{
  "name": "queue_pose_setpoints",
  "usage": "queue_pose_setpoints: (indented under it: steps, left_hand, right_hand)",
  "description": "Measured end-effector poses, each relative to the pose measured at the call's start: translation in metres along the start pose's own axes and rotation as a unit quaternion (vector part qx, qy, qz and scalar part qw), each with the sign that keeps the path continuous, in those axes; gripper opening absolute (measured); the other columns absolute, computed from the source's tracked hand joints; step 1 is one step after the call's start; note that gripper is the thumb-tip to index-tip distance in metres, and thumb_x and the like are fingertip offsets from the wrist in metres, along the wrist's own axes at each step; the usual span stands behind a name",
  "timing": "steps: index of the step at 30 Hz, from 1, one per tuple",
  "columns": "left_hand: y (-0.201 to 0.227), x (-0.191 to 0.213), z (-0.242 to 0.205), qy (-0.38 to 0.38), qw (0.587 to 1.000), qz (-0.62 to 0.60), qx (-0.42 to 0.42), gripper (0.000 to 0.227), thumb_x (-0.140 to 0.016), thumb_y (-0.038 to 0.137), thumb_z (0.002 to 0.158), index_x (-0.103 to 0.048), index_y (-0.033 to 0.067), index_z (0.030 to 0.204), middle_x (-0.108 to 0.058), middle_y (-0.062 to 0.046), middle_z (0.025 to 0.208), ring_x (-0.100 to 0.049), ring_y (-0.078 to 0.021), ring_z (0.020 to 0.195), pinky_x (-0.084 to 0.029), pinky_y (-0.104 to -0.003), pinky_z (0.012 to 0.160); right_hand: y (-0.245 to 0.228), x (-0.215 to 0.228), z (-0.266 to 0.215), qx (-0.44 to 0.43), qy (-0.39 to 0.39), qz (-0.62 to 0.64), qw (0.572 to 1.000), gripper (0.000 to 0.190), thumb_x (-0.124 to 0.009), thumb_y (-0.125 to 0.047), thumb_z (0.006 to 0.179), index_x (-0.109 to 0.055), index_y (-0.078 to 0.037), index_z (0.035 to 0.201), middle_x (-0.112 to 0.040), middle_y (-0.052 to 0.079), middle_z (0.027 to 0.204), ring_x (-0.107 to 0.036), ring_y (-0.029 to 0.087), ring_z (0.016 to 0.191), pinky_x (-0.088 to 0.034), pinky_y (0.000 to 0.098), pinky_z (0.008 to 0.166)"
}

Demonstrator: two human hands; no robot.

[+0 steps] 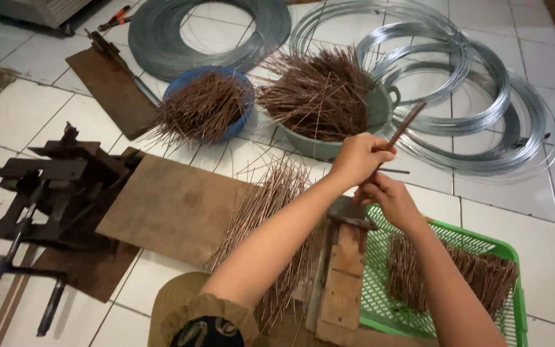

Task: Bending thin metal rods into a specific shape using a manual bending jig on the floor.

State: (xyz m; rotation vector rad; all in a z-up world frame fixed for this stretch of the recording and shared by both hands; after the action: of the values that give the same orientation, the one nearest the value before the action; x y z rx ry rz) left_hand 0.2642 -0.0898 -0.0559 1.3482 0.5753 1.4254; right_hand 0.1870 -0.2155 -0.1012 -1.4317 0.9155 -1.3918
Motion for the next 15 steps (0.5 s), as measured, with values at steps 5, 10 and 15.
queue_pose_setpoints:
  steps: [5,10,15]
  left_hand:
    - [-0.029,-0.017,0.018,-0.011,0.998,0.001,0.062,0.017,-0.078,0.034,0.074,-0.078,0.0265,0.089,-0.075,0.001,0.079,-0.073,-0.0273,0.091,-0.06,-0.038,0.081]
    - [-0.046,-0.024,0.028,-0.014,0.991,-0.044,0.126,0.014,-0.078,0.032,0.071,-0.078,0.0269,0.084,-0.074,0.005,0.068,-0.076,-0.0172,0.077,-0.06,-0.029,0.072]
    - [-0.064,-0.026,0.031,-0.045,0.975,-0.059,0.211,0.01,-0.076,0.022,0.073,-0.078,0.0166,0.081,-0.074,-0.004,0.068,-0.073,-0.0172,0.062,-0.06,-0.025,0.056]
  right_hand:
    - [0.004,-0.001,0.007,-0.082,-0.03,0.101,0.991,0.014,-0.054,0.0,0.103,-0.064,0.009,0.107,-0.067,0.021,0.092,-0.069,0.029,0.08,-0.063,0.0493,0.076]
    - [0.017,-0.001,0.015,-0.132,-0.048,0.126,0.982,0.017,-0.051,-0.002,0.104,-0.064,0.008,0.11,-0.071,0.023,0.089,-0.069,0.025,0.081,-0.064,0.0413,0.077]
    - [0.04,-0.009,0.021,-0.174,-0.062,0.168,0.968,0.018,-0.057,-0.01,0.103,-0.064,0.006,0.108,-0.07,0.016,0.086,-0.073,0.023,0.076,-0.065,0.0365,0.069]
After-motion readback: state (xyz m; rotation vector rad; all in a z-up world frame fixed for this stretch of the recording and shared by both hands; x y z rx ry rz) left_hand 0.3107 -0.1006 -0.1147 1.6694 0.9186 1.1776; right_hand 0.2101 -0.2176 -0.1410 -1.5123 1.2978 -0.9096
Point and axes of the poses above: each hand's wrist, its own z-axis towards the middle knuckle, its own x-axis out of the back of the hand, y = z × x, the point moved 1 cm from there along z, towards the middle knuckle
